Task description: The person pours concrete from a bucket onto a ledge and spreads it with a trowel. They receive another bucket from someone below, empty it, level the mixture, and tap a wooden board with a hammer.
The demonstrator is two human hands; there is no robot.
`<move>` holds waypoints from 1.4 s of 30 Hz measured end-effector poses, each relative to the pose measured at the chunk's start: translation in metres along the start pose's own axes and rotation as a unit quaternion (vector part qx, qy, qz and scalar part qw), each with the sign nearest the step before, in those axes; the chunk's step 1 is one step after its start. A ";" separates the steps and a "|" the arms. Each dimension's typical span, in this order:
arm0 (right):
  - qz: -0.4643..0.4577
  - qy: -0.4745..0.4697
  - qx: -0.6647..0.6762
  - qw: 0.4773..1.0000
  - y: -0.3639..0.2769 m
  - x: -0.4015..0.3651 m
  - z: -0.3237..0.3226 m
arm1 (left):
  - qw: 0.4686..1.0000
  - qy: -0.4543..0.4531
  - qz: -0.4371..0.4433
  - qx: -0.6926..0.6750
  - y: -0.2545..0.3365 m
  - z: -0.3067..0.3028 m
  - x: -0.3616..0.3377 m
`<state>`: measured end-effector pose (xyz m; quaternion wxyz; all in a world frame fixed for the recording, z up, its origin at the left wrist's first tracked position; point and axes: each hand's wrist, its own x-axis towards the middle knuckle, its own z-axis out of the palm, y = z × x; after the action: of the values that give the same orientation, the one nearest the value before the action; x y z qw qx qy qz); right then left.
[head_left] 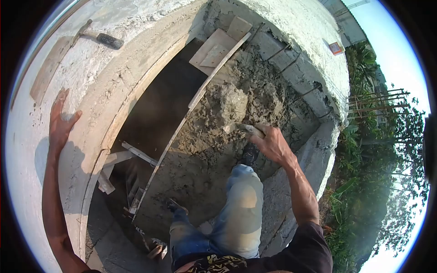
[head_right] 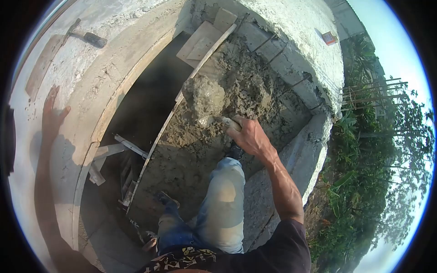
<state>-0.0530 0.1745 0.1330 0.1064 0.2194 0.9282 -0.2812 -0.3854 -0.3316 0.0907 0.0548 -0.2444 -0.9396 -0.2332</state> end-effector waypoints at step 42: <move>0.140 0.049 -0.415 0.898 0.114 0.311 0.028 | 0.999 -0.030 0.009 0.021 0.031 -0.009 0.005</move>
<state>-0.2720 0.3520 -0.0442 0.1804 0.2968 0.9243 0.1585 -0.3751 -0.3097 0.1121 0.0342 -0.2582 -0.9433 -0.2055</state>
